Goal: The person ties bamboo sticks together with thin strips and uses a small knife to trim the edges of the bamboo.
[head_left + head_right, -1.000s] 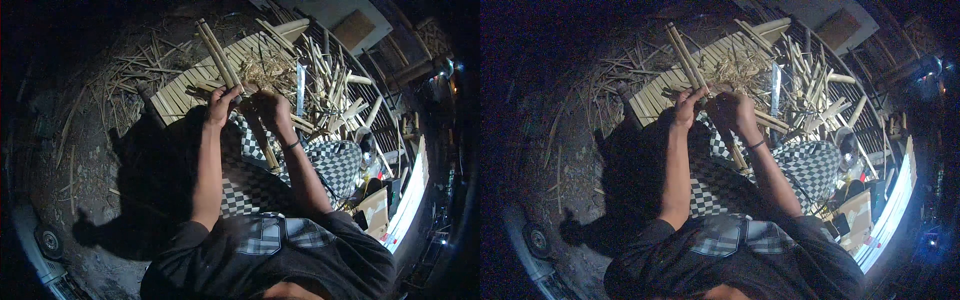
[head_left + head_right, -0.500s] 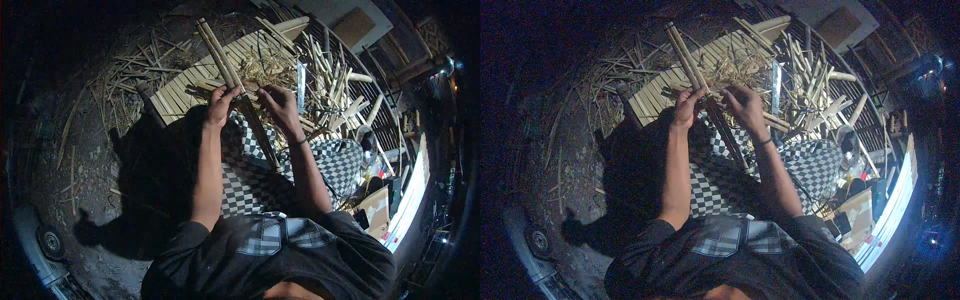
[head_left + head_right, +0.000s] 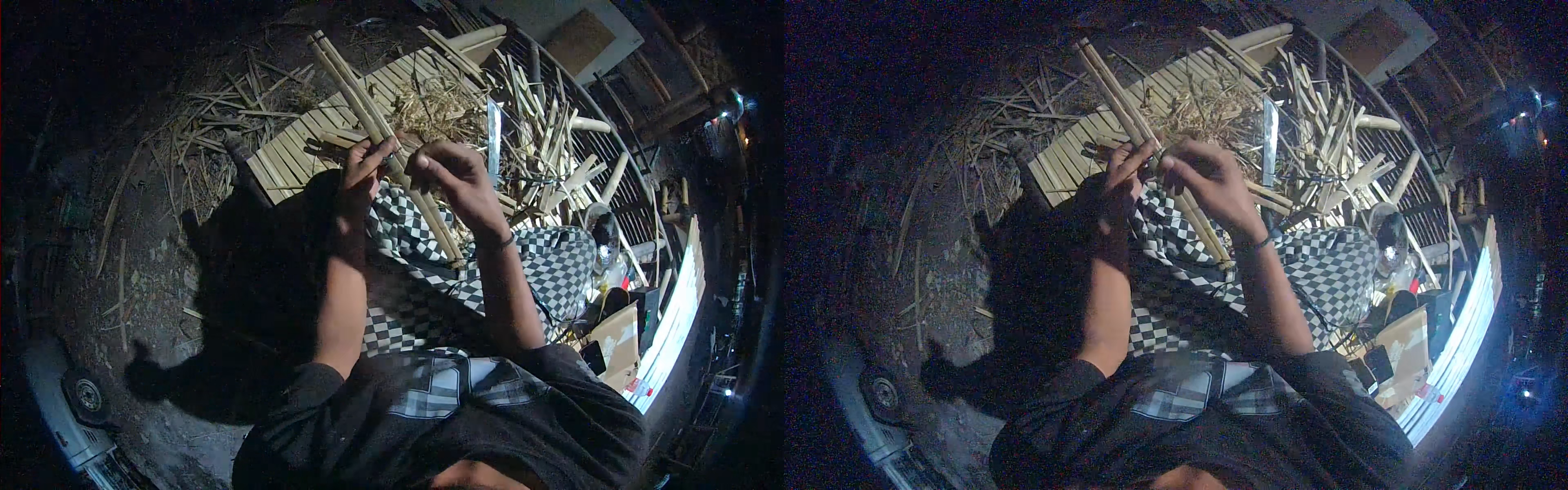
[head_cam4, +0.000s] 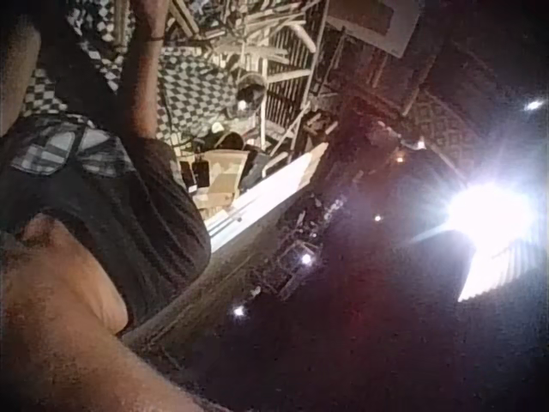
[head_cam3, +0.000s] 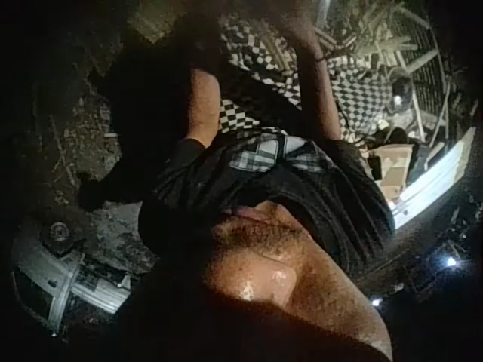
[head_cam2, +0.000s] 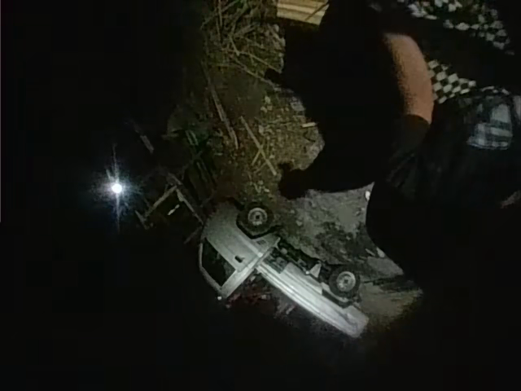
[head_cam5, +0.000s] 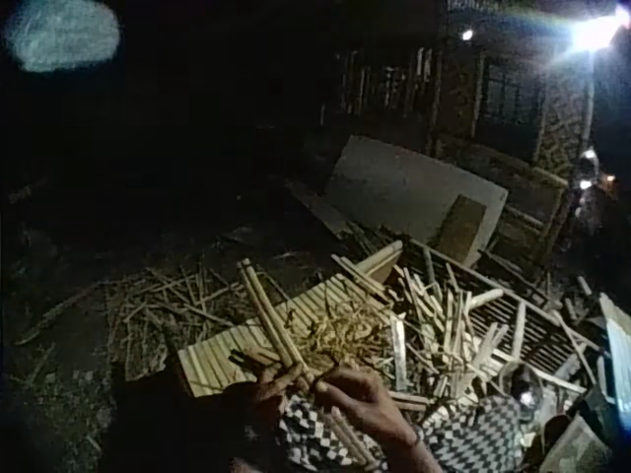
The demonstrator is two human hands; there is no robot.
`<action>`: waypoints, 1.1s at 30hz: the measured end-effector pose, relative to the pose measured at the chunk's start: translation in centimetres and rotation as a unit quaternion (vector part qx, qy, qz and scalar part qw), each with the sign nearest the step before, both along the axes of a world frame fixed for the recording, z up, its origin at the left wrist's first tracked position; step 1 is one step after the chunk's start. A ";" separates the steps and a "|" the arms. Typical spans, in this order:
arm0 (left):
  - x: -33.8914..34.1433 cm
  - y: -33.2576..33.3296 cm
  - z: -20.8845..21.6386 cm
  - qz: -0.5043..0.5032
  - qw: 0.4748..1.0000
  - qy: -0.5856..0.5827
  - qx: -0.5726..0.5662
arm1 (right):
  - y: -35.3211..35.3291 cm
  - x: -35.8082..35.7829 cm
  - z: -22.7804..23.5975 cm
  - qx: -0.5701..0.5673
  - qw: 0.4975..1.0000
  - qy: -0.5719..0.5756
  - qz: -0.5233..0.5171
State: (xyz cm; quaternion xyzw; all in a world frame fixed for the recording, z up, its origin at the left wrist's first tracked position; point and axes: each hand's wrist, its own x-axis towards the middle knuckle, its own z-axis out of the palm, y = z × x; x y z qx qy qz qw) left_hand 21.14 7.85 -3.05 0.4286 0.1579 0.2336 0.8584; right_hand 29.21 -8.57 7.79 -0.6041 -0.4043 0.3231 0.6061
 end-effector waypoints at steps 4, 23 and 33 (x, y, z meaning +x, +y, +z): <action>0.1 0.0 -0.9 0.054 0.998 0.004 -0.037 | -1.1 -1.5 3.0 0.065 0.979 0.073 0.180; 0.0 0.6 -1.2 0.149 0.981 0.004 -0.123 | -6.2 12.1 -4.5 -0.373 0.809 -0.417 -0.180; -0.3 1.5 -2.3 0.112 0.979 0.007 -0.169 | -9.3 16.3 -19.0 -0.343 0.820 -0.388 -0.244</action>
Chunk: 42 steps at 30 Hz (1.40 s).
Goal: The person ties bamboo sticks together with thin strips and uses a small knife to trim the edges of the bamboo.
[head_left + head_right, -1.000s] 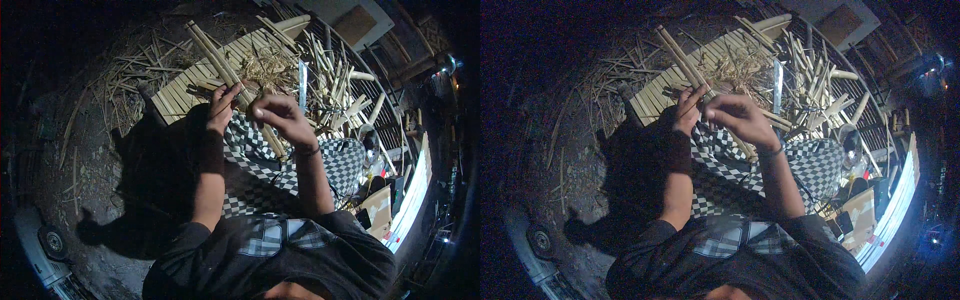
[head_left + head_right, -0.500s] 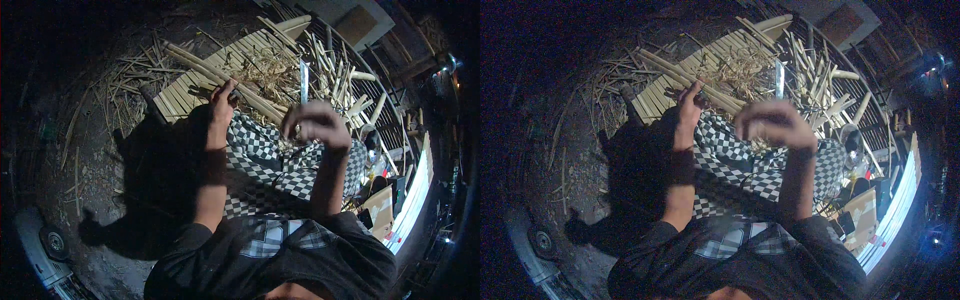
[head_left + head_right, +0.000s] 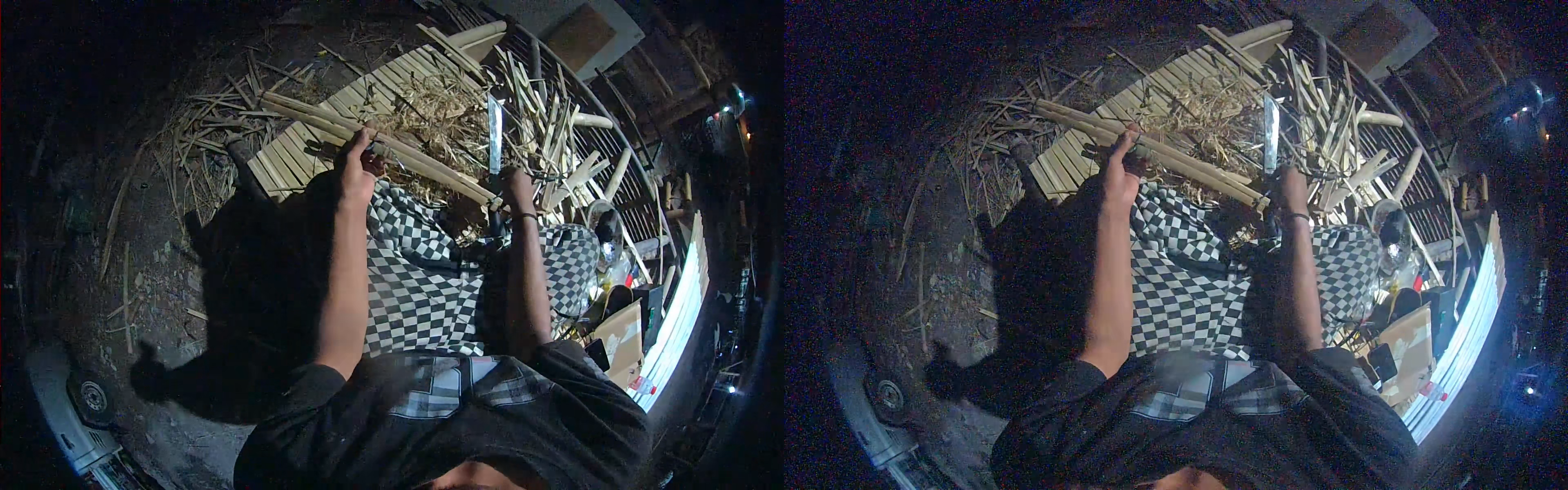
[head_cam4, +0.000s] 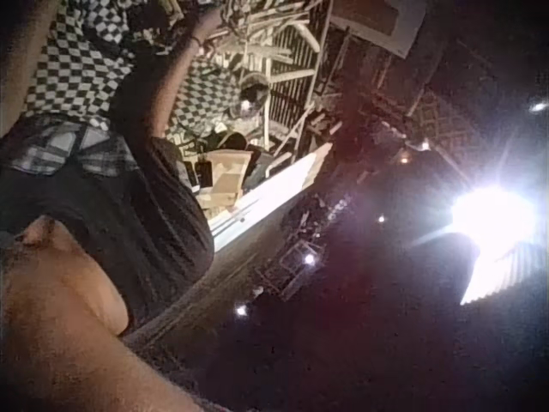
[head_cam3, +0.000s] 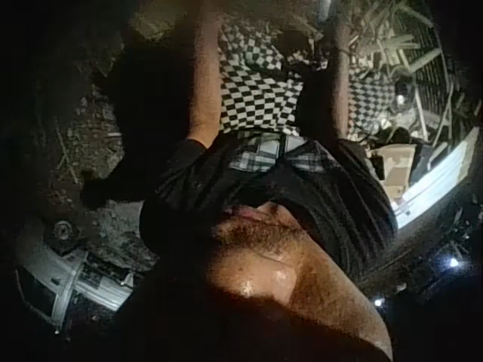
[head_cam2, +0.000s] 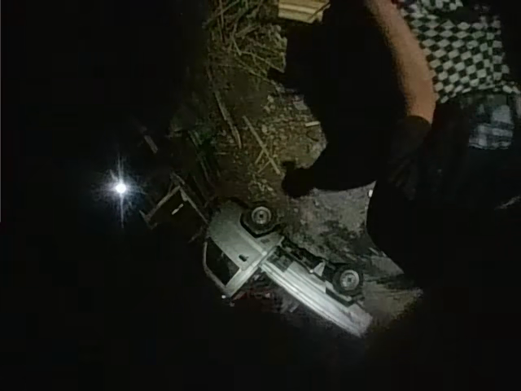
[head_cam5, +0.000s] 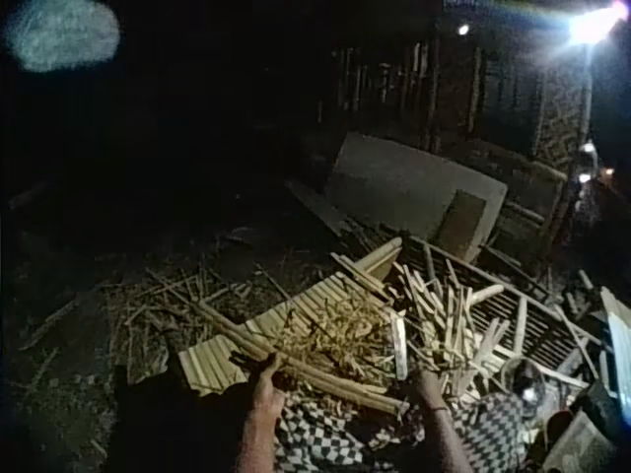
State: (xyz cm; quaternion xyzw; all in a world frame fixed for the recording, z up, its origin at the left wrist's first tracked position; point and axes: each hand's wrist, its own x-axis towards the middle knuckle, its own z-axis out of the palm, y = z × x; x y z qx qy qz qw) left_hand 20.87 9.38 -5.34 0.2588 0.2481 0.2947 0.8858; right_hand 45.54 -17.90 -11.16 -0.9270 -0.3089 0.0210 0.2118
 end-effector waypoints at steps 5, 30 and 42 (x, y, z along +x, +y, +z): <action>0.9 -0.3 0.1 0.022 0.999 -0.031 0.017 | -0.6 1.7 -1.9 -0.076 0.996 -0.002 -0.035; 1.0 -0.6 -0.1 0.019 0.999 -0.020 0.042 | 0.7 -0.1 -1.1 -0.060 0.992 0.033 -0.109; 0.1 -0.1 0.0 0.006 0.999 -0.019 0.040 | 0.5 -1.8 1.6 0.002 0.996 0.018 -0.083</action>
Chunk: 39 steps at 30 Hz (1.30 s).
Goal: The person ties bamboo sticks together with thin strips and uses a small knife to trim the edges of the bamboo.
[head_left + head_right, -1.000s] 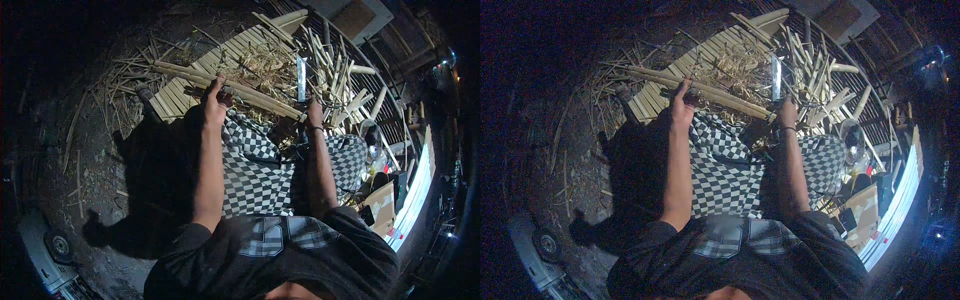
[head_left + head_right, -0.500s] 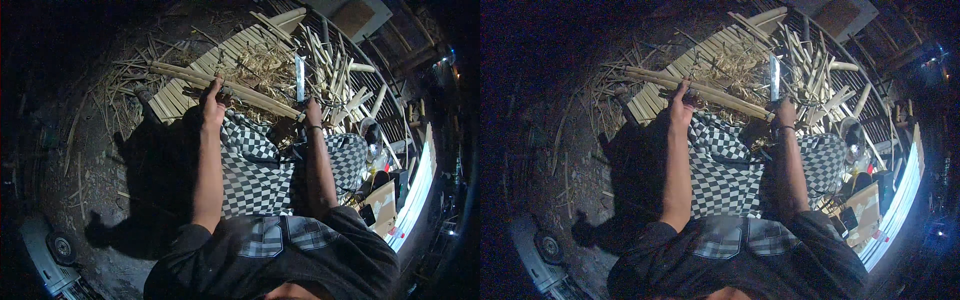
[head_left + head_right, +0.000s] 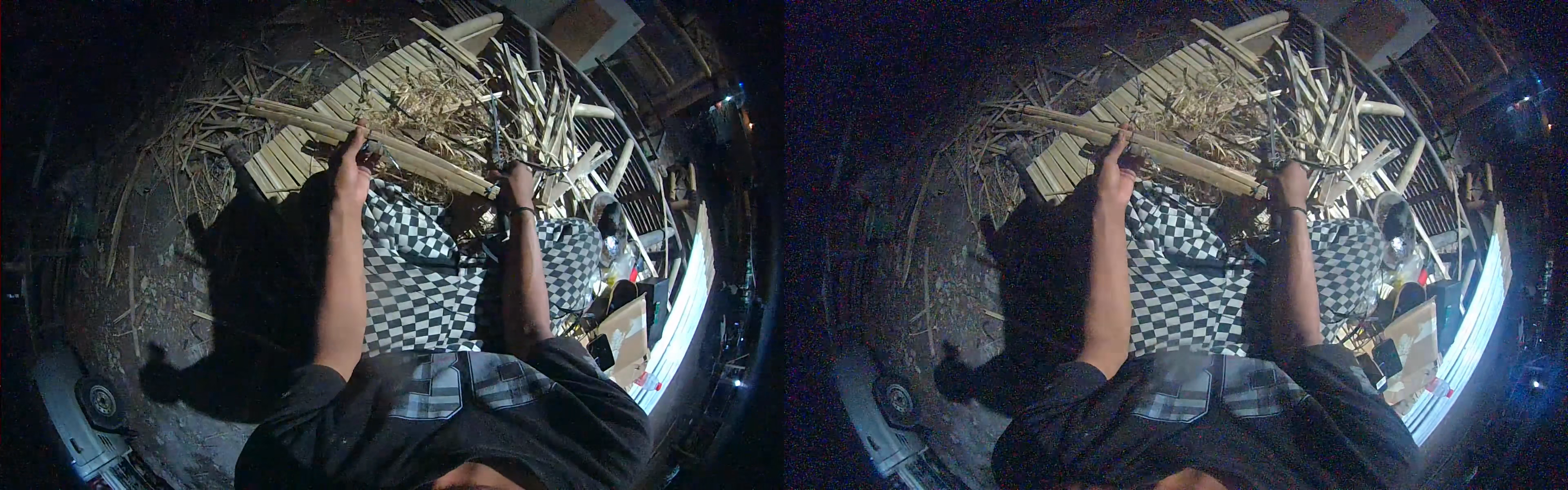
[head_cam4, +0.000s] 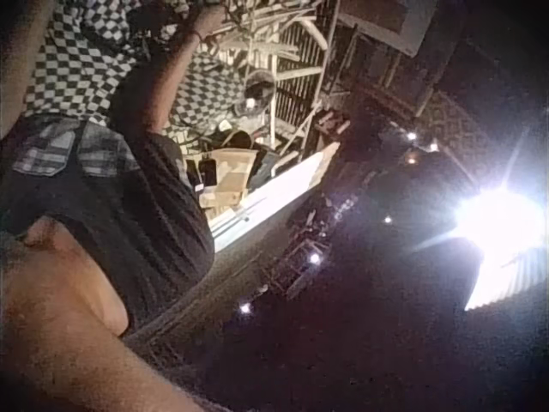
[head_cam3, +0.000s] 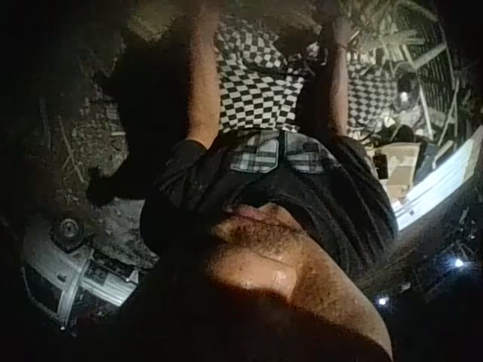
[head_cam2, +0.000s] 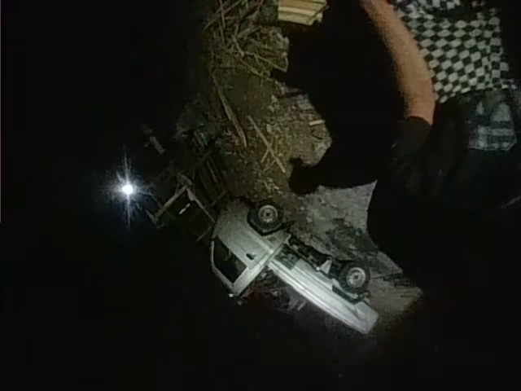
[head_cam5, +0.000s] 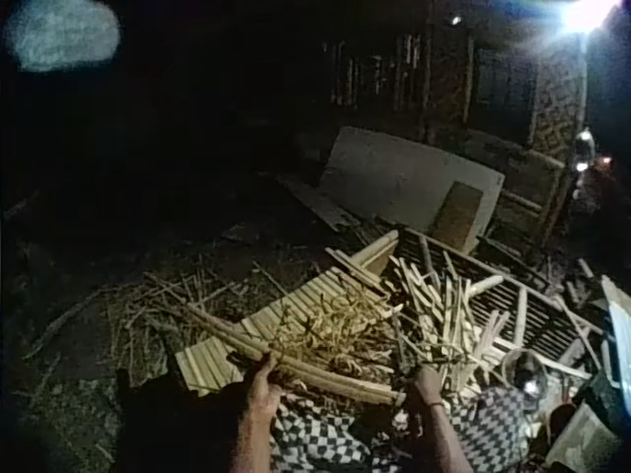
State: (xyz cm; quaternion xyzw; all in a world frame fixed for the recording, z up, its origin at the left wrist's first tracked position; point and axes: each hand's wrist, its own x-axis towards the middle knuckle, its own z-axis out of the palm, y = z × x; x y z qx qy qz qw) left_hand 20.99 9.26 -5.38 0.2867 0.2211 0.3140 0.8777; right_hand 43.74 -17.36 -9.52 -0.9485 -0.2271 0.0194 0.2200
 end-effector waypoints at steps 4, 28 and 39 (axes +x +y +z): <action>0.8 -0.6 0.4 0.002 1.000 -0.004 -0.009 | -3.1 4.7 -2.9 -0.006 0.998 -0.008 0.059; 0.2 -1.1 1.5 0.005 0.998 0.047 0.048 | -1.7 2.2 -1.1 0.062 0.993 0.096 0.035; 0.2 -1.8 2.0 0.050 0.997 0.009 0.056 | -0.9 1.4 1.0 0.010 0.999 -0.036 0.013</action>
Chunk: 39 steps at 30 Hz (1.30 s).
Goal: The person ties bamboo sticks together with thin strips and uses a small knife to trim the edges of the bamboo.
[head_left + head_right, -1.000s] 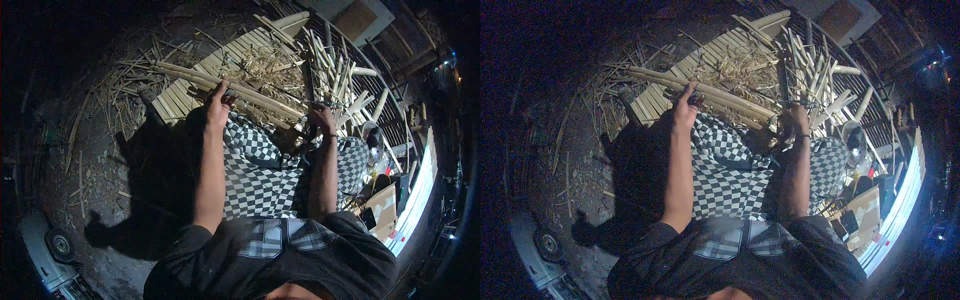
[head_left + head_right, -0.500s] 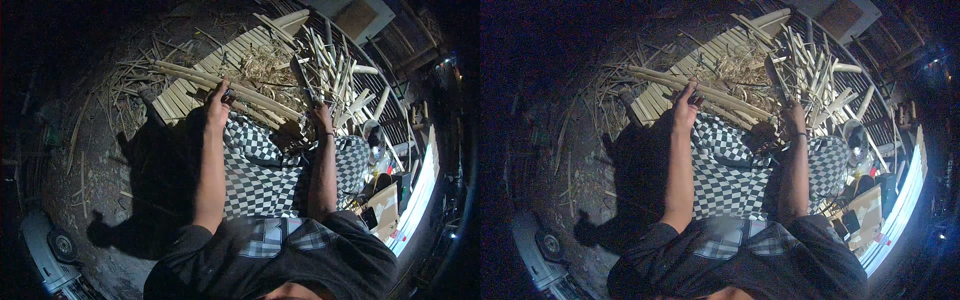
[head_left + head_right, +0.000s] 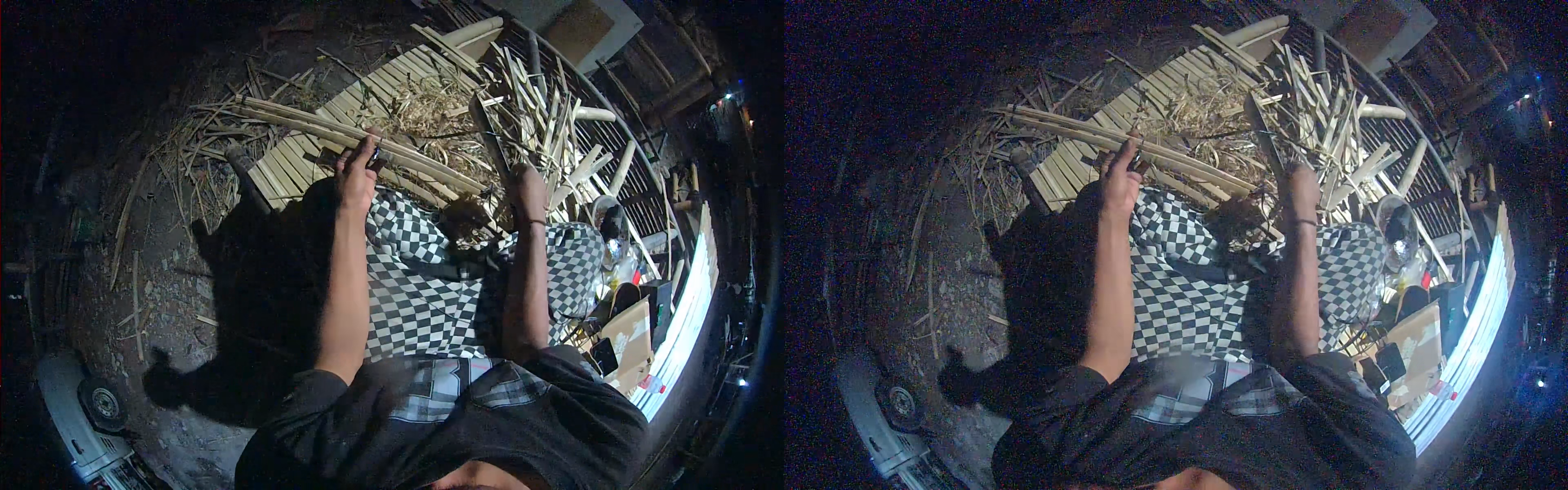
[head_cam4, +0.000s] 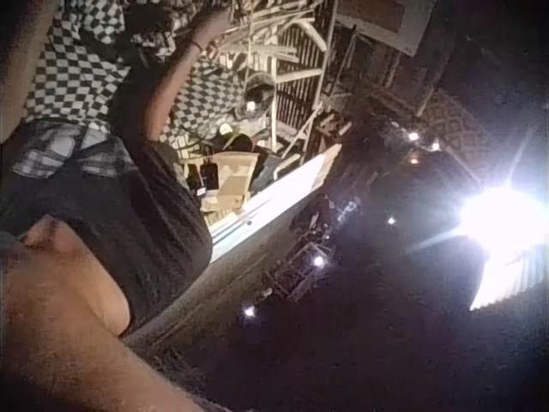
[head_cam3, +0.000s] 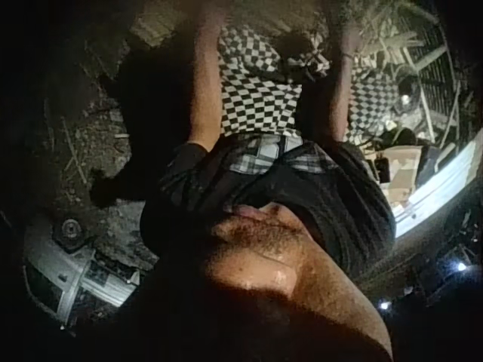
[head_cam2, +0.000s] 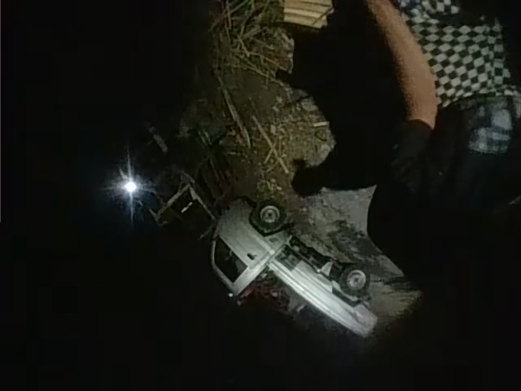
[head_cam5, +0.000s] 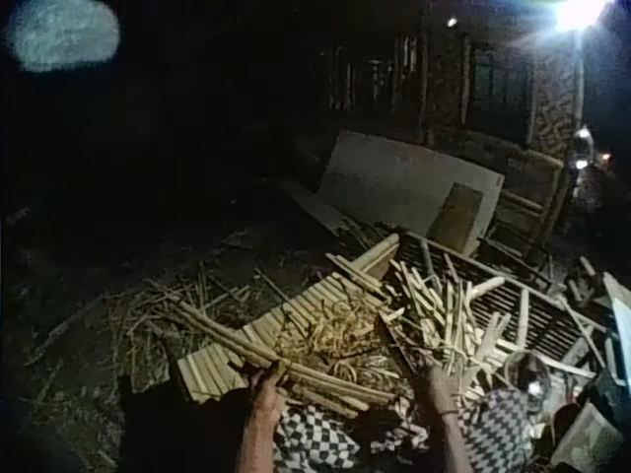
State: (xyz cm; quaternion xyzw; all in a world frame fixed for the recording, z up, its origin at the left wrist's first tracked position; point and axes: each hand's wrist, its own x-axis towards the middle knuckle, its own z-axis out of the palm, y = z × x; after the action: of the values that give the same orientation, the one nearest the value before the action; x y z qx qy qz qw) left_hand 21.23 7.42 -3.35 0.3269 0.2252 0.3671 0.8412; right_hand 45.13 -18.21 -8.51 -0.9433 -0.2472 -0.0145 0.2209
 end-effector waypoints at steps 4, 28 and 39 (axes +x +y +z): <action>1.0 -0.8 0.3 -0.014 0.999 -0.029 -0.006 | 3.0 -5.3 8.6 0.220 0.970 -0.078 0.073; 0.4 1.7 -1.9 0.027 1.000 -0.005 -0.011 | -1.4 -16.0 26.7 0.453 0.825 0.294 0.164; 0.2 1.2 -0.9 0.020 1.000 -0.009 0.019 | -12.9 -10.5 25.7 0.684 0.500 0.346 0.403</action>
State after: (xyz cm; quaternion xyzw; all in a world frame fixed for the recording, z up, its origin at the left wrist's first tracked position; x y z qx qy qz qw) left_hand 21.47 8.59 -4.25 0.3351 0.2166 0.3915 0.8291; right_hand 34.65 -31.13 17.16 -0.2259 -0.4174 0.2386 0.8472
